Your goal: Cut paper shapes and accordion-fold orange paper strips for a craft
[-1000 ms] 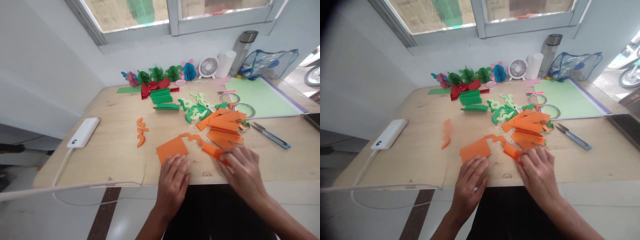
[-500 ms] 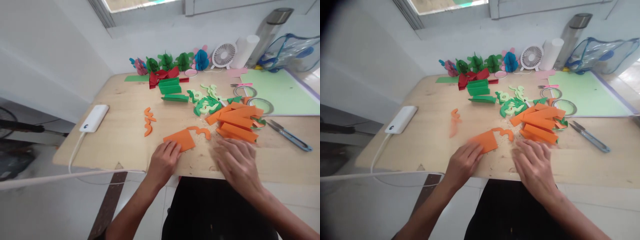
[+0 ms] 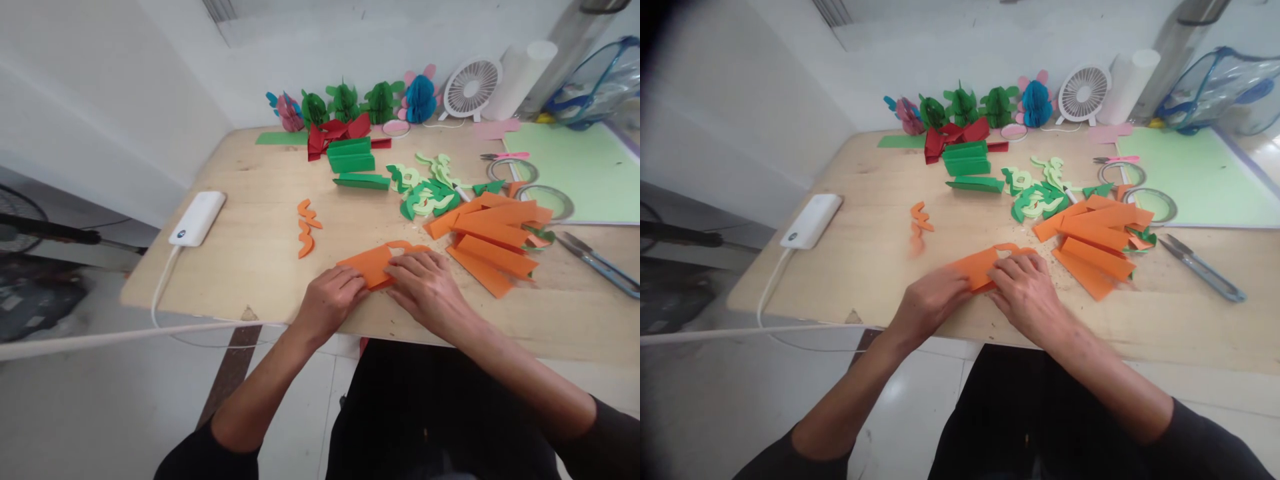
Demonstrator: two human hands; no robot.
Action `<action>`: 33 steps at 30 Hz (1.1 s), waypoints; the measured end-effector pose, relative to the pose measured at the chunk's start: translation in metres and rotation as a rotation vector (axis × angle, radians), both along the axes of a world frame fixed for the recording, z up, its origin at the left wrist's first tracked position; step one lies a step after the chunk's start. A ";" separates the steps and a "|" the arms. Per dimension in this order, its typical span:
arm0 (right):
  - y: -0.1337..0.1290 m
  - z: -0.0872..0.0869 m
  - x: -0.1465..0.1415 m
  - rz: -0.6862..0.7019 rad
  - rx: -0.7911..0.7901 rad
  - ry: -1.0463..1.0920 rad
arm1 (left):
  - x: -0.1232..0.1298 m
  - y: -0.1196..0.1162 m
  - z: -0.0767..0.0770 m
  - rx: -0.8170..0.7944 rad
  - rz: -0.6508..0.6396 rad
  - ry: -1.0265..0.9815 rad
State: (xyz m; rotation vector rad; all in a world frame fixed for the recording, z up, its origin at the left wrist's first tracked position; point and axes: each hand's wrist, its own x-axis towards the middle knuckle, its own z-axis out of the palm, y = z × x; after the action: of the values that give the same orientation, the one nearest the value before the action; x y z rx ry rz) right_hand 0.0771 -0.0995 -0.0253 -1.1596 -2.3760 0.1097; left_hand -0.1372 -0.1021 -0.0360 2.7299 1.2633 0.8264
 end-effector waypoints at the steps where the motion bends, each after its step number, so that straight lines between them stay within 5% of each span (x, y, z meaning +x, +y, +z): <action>1: 0.001 0.000 -0.001 0.005 0.001 -0.002 | 0.000 0.000 0.000 0.001 -0.001 -0.011; 10: 0.010 -0.005 -0.008 -0.041 0.116 -0.043 | 0.004 -0.003 0.005 0.024 0.027 0.022; 21: 0.009 0.000 -0.004 0.048 0.075 -0.132 | 0.010 -0.006 0.015 0.031 0.024 0.182; 33: 0.015 0.000 -0.002 0.075 0.063 -0.130 | 0.002 0.000 0.014 -0.071 -0.015 0.047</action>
State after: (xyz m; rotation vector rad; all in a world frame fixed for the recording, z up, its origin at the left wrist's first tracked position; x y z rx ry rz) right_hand 0.0751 -0.0844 -0.0248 -1.0781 -2.5179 -0.0156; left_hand -0.1352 -0.1021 -0.0225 2.7151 1.2539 0.7060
